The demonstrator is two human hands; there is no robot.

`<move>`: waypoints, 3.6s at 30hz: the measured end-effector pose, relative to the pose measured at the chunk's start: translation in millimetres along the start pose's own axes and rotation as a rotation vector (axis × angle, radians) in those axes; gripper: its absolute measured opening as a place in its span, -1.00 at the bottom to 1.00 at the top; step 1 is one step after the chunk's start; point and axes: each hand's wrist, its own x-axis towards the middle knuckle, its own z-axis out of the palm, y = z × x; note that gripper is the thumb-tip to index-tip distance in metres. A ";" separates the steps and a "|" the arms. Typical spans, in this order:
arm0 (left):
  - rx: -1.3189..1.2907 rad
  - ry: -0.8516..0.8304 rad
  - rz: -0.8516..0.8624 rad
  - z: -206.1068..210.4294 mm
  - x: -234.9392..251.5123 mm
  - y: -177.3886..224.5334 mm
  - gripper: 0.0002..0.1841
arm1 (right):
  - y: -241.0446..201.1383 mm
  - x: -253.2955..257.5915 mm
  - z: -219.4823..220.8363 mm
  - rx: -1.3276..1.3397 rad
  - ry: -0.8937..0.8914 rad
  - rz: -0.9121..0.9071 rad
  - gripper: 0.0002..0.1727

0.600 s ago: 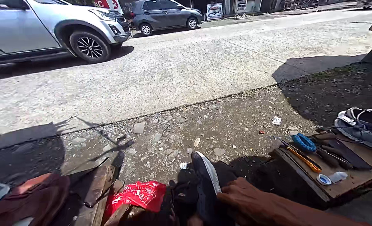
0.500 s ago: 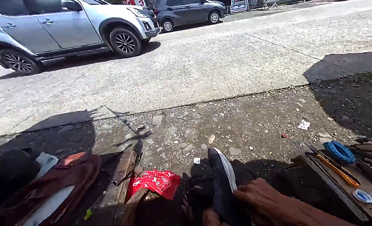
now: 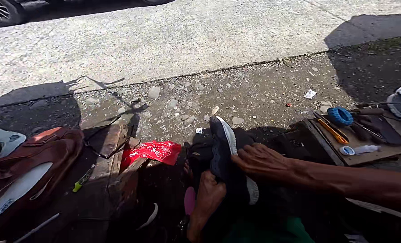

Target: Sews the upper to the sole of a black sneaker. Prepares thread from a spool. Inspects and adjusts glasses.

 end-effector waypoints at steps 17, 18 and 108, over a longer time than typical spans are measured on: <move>0.115 0.076 0.115 5.6 1.3 -4.2 -0.92 | 21.2 -39.2 37.0 0.434 0.234 0.317 -0.43; 0.110 0.075 0.112 5.2 1.0 -4.3 -0.92 | 21.2 -38.4 42.8 0.567 0.218 0.329 -0.42; -0.686 -0.161 -0.266 -7.5 -8.9 22.6 -0.66 | 41.5 -69.5 24.2 0.773 0.251 0.349 -0.50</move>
